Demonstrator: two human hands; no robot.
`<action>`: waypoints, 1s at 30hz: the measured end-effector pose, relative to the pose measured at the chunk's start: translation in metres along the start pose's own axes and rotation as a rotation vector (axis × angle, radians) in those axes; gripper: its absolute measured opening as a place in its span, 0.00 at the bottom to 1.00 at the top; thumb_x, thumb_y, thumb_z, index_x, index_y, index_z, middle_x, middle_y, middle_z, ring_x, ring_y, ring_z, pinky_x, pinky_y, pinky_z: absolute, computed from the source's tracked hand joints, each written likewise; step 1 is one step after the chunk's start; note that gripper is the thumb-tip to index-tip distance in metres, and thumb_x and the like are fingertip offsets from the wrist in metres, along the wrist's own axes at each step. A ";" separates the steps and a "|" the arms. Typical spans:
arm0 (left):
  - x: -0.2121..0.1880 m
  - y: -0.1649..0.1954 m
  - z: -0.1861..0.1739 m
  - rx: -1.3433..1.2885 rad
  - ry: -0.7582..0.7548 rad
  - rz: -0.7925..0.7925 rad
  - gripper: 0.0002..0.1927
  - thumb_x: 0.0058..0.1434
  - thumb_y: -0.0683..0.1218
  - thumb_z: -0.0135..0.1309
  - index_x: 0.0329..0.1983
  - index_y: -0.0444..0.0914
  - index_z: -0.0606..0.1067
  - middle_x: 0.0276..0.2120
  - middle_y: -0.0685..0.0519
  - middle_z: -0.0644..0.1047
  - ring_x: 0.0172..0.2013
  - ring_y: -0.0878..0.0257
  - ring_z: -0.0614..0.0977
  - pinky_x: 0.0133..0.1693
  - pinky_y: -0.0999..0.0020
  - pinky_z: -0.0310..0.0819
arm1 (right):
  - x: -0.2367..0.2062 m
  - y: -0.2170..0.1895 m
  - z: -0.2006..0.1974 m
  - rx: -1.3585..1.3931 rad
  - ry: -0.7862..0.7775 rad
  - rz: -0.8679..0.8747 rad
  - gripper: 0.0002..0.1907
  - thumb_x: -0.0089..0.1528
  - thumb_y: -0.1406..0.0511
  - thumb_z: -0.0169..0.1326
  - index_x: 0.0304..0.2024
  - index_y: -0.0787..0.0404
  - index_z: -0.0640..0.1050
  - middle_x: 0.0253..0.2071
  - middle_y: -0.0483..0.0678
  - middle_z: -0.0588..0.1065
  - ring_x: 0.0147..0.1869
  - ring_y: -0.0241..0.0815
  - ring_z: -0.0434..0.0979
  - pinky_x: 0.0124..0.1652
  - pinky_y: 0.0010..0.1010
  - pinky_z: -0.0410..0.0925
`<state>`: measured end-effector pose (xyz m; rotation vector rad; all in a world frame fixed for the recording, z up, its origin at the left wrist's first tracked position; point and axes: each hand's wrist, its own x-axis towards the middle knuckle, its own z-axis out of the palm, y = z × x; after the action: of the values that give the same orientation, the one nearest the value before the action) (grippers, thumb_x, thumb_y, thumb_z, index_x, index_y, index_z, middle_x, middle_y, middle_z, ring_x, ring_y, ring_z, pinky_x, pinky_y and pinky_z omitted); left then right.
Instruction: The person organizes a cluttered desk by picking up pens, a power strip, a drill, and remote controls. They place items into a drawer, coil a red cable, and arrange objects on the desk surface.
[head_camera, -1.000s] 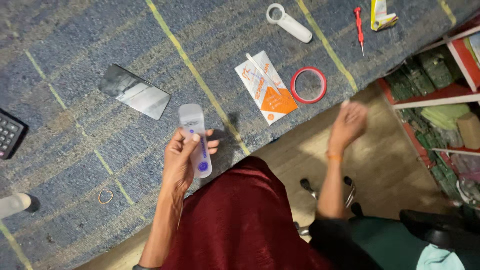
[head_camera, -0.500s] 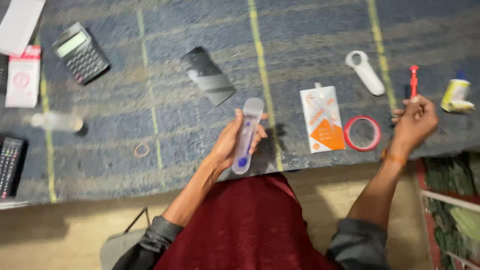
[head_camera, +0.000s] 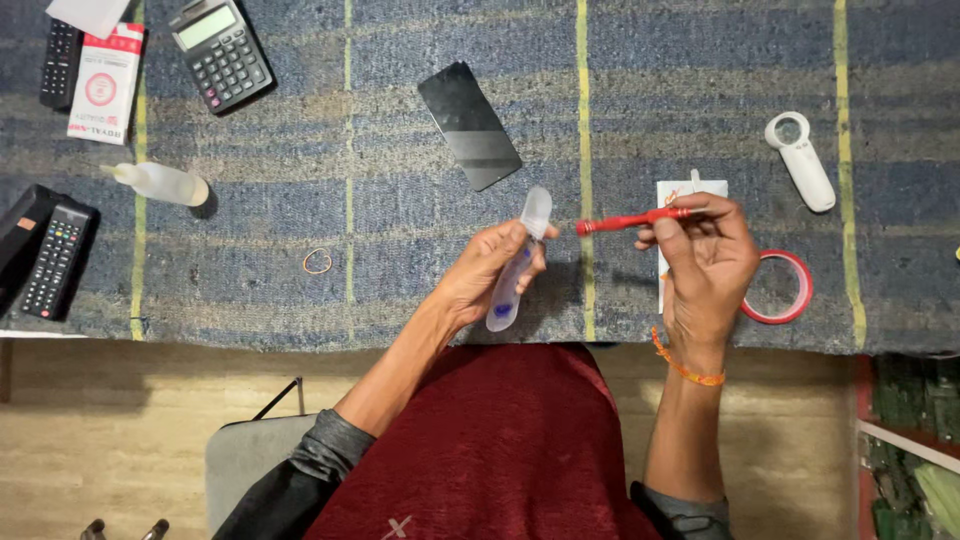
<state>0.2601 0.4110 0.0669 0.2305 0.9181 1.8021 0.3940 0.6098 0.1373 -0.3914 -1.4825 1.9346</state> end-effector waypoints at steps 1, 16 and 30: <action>0.000 0.001 0.001 0.016 -0.018 -0.004 0.26 0.71 0.59 0.51 0.57 0.33 0.76 0.31 0.52 0.79 0.26 0.69 0.76 0.29 0.76 0.74 | 0.000 0.000 0.001 0.030 -0.010 -0.009 0.10 0.71 0.75 0.57 0.54 0.68 0.74 0.44 0.49 0.75 0.45 0.35 0.79 0.48 0.30 0.76; 0.003 0.012 0.013 0.152 -0.198 -0.060 0.28 0.73 0.60 0.48 0.61 0.33 0.75 0.40 0.50 0.81 0.32 0.68 0.76 0.34 0.74 0.74 | 0.015 0.003 0.032 -0.381 -0.302 0.207 0.09 0.68 0.74 0.59 0.51 0.71 0.79 0.43 0.50 0.80 0.43 0.35 0.78 0.43 0.26 0.73; 0.001 0.017 0.010 0.131 -0.196 -0.040 0.30 0.71 0.61 0.51 0.61 0.33 0.75 0.40 0.50 0.79 0.34 0.67 0.75 0.38 0.74 0.74 | 0.007 0.001 0.057 -0.560 -0.141 -0.155 0.10 0.71 0.68 0.57 0.53 0.65 0.80 0.47 0.48 0.74 0.47 0.35 0.76 0.45 0.27 0.72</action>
<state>0.2527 0.4144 0.0849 0.4608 0.8943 1.6519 0.3545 0.5719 0.1556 -0.3721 -2.0804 1.4284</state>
